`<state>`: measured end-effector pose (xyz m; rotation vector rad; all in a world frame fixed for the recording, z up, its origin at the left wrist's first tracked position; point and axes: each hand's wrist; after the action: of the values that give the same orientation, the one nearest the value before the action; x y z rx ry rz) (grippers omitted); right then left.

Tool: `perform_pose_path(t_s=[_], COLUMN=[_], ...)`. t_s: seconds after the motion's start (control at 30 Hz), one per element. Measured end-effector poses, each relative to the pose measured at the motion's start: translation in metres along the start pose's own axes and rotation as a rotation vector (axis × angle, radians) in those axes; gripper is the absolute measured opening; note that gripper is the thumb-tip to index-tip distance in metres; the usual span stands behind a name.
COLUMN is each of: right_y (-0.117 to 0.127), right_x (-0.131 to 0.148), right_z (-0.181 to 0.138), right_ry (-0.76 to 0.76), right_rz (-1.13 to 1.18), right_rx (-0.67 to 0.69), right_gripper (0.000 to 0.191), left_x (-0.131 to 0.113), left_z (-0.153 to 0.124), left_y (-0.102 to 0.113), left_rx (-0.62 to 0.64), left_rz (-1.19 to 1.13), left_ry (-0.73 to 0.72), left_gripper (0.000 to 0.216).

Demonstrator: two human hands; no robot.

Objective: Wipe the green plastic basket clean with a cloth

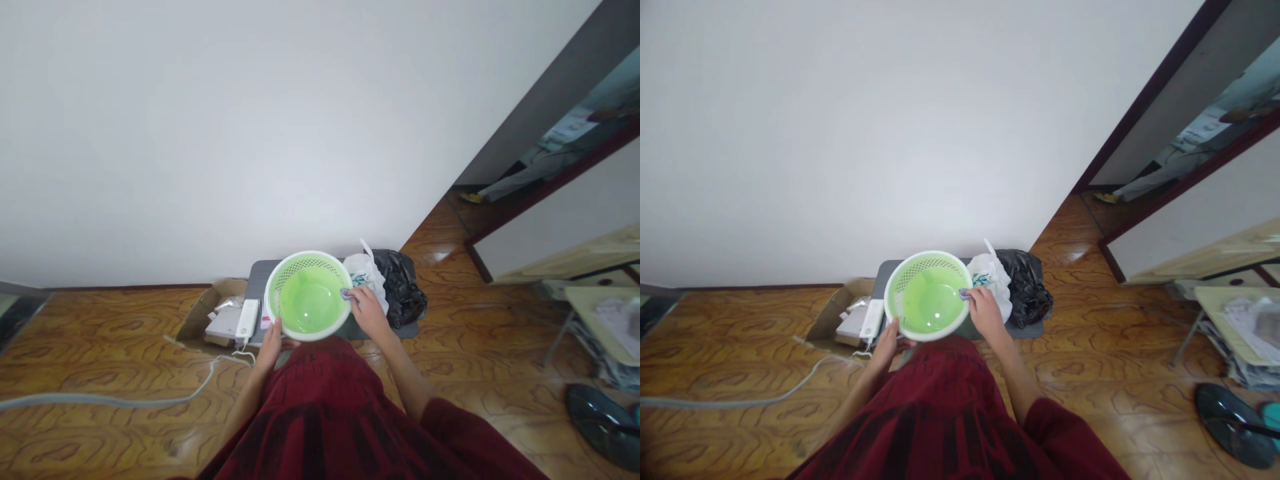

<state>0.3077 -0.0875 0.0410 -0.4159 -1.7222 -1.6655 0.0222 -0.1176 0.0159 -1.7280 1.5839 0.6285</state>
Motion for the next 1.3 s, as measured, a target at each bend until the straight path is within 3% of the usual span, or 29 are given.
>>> perform_pose_path(t_s=[0.27, 0.83, 1.3], right_y=[-0.003, -0.008, -0.003], right_x=[-0.007, 0.025, 0.002], right_z=[0.027, -0.020, 0.025], right_ry=[-0.068, -0.139, -0.113], right_rz=[-0.050, -0.008, -0.025], right_rx=[-0.076, 0.013, -0.071], right_gripper=[0.032, 0.027, 0.032], left_x=[0.004, 0.009, 0.007], left_z=[0.002, 0.004, 0.003], left_y=[0.002, 0.003, 0.002], left_rx=[-0.004, 0.011, 0.027], left_rz=[-0.013, -0.010, -0.018], left_ry=[-0.009, -0.027, -0.026], left_gripper=[0.047, 0.048, 0.044])
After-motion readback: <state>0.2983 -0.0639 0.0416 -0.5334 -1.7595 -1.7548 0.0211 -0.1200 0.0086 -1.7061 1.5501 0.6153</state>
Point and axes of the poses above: each hand's wrist, its own z-axis towards the middle knuckle, its own y-axis out of the back of the hand, x = y × z, and after that the axes turned 14 degrees about x, right-handed
